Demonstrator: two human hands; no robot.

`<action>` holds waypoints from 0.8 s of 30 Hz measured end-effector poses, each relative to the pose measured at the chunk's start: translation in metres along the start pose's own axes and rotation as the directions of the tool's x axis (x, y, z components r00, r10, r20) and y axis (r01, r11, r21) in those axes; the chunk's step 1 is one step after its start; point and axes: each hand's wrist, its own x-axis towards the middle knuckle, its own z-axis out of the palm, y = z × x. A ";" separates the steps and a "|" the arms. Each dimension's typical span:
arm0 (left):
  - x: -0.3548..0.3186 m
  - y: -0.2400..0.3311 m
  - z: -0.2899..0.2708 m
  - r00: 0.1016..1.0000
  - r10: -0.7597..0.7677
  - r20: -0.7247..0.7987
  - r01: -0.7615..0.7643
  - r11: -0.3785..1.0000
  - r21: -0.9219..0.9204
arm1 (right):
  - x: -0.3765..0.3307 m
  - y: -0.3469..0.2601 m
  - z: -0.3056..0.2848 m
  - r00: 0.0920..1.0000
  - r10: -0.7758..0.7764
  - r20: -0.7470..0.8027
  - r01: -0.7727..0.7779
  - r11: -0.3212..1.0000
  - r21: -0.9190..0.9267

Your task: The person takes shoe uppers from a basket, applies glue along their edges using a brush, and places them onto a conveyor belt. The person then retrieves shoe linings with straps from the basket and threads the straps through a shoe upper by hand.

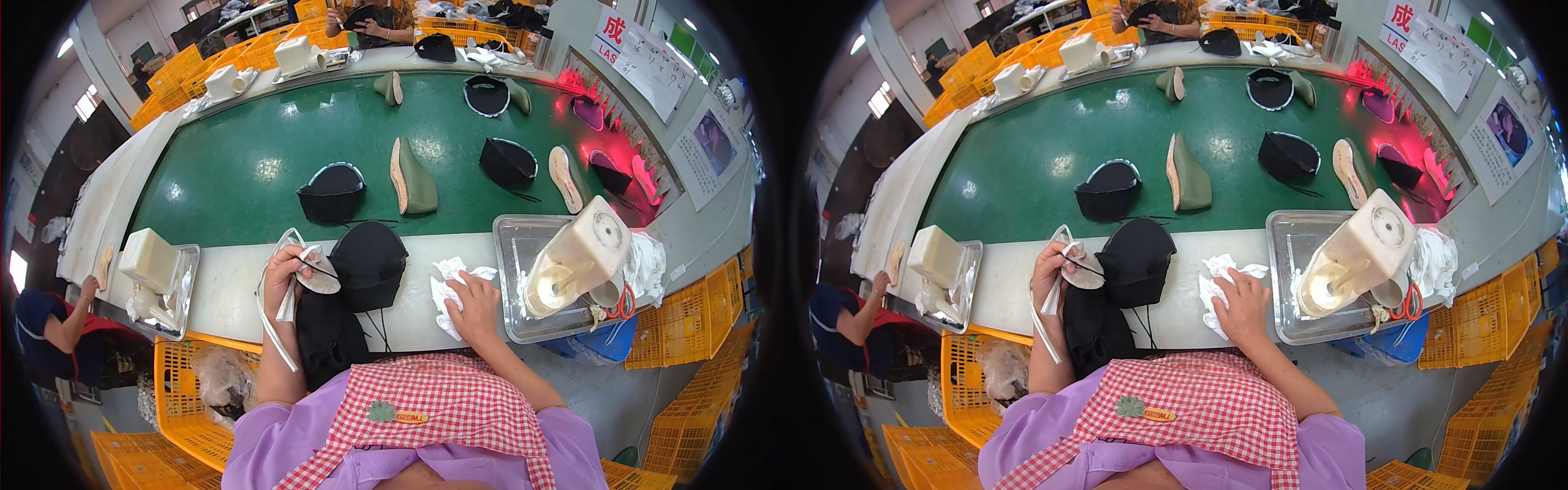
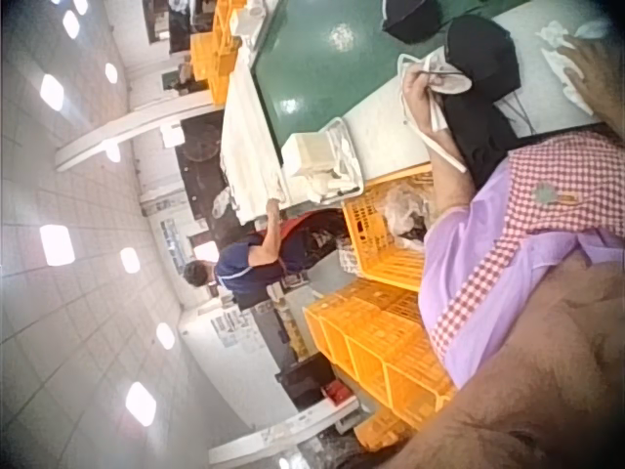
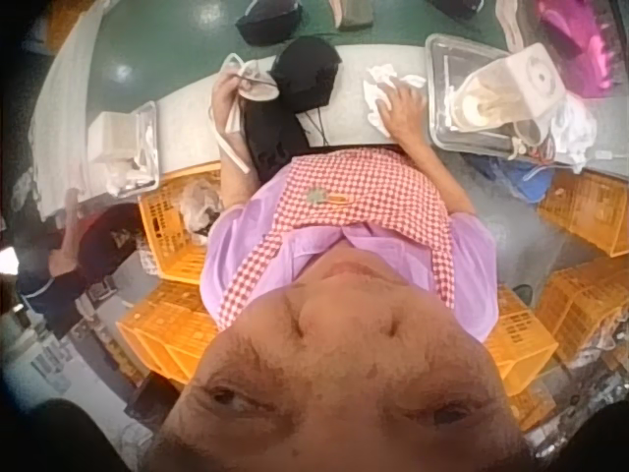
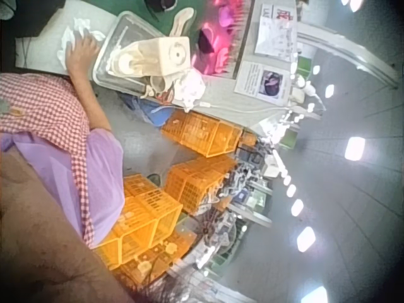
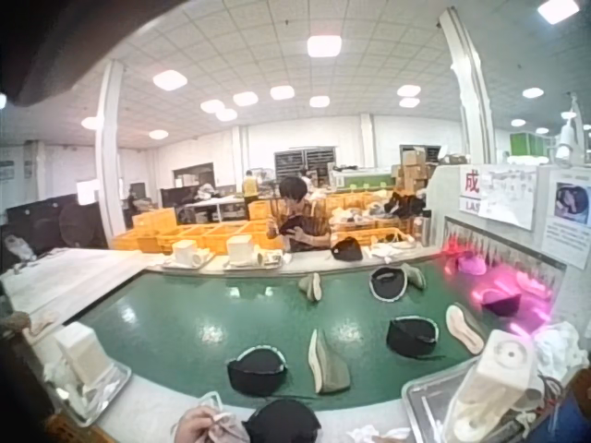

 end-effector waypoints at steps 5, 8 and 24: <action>0.000 -0.001 -0.003 1.000 0.001 0.002 -0.001 1.000 -0.007 | 0.000 0.000 0.001 1.000 -0.003 -0.003 0.003 1.000 -0.004; 0.000 -0.002 -0.003 1.000 0.018 -0.024 -0.018 1.000 0.006 | 0.000 0.000 0.002 1.000 -0.002 -0.007 0.002 1.000 -0.003; 0.001 0.000 -0.003 1.000 0.002 0.001 -0.002 1.000 0.016 | 0.000 0.000 0.003 1.000 -0.016 -0.013 0.016 1.000 -0.011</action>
